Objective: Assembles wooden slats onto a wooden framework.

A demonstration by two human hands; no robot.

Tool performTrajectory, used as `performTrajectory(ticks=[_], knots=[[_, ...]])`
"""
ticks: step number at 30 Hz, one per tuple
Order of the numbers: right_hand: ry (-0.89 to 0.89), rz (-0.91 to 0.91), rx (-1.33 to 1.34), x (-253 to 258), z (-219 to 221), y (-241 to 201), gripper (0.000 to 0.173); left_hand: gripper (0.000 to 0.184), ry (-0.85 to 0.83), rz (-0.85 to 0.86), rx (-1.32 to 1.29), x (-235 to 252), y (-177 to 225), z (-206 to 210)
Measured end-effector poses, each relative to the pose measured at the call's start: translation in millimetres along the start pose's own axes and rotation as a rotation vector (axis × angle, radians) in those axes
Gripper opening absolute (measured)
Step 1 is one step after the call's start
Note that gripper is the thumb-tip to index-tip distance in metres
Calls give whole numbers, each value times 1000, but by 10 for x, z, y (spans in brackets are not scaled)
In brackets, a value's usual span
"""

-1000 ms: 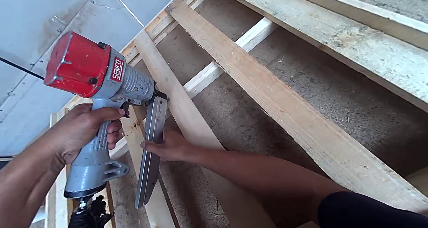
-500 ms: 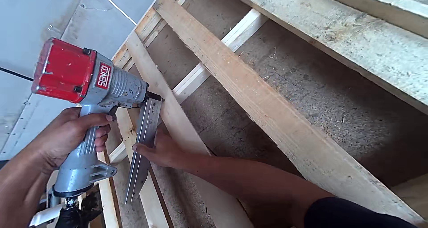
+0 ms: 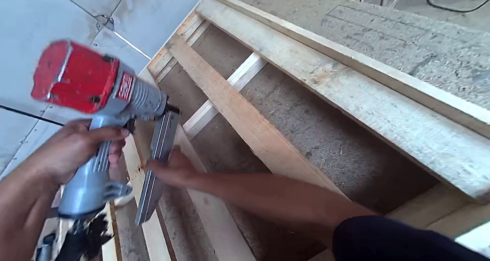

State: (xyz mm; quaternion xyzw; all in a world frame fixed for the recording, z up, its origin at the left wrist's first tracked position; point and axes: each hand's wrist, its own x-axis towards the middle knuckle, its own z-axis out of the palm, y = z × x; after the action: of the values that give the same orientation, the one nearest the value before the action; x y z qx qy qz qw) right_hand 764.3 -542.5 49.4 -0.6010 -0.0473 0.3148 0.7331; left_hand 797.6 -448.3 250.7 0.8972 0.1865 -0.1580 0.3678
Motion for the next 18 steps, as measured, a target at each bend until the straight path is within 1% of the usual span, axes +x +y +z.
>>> performTrajectory(ticks=[3, 5, 7, 11, 15, 17, 18], knots=[[7, -86, -106, -22, -596, -145, 78, 17, 23, 27, -73, 106, 418, 309], [40, -66, -140, -54, -942, -135, 79, 16, -6, 27, -117, 281, 543, 486], [40, -24, -146, -95, -1179, -108, 78, 18, -40, 4, -147, 435, 592, 645], [14, -9, -152, -40, -1341, 18, 75, 20, -67, -68, -137, 543, 610, 757], [-83, -49, -125, -9, -1450, 38, 80, 21, -81, -77, -132, 536, 565, 713], [-128, -44, -128, 0, -1489, 31, 81, 21, -91, -74, -147, 578, 458, 647], [-148, -38, -136, 8, -1503, 31, 82, 20, -83, -90, -143, 569, 470, 664]])
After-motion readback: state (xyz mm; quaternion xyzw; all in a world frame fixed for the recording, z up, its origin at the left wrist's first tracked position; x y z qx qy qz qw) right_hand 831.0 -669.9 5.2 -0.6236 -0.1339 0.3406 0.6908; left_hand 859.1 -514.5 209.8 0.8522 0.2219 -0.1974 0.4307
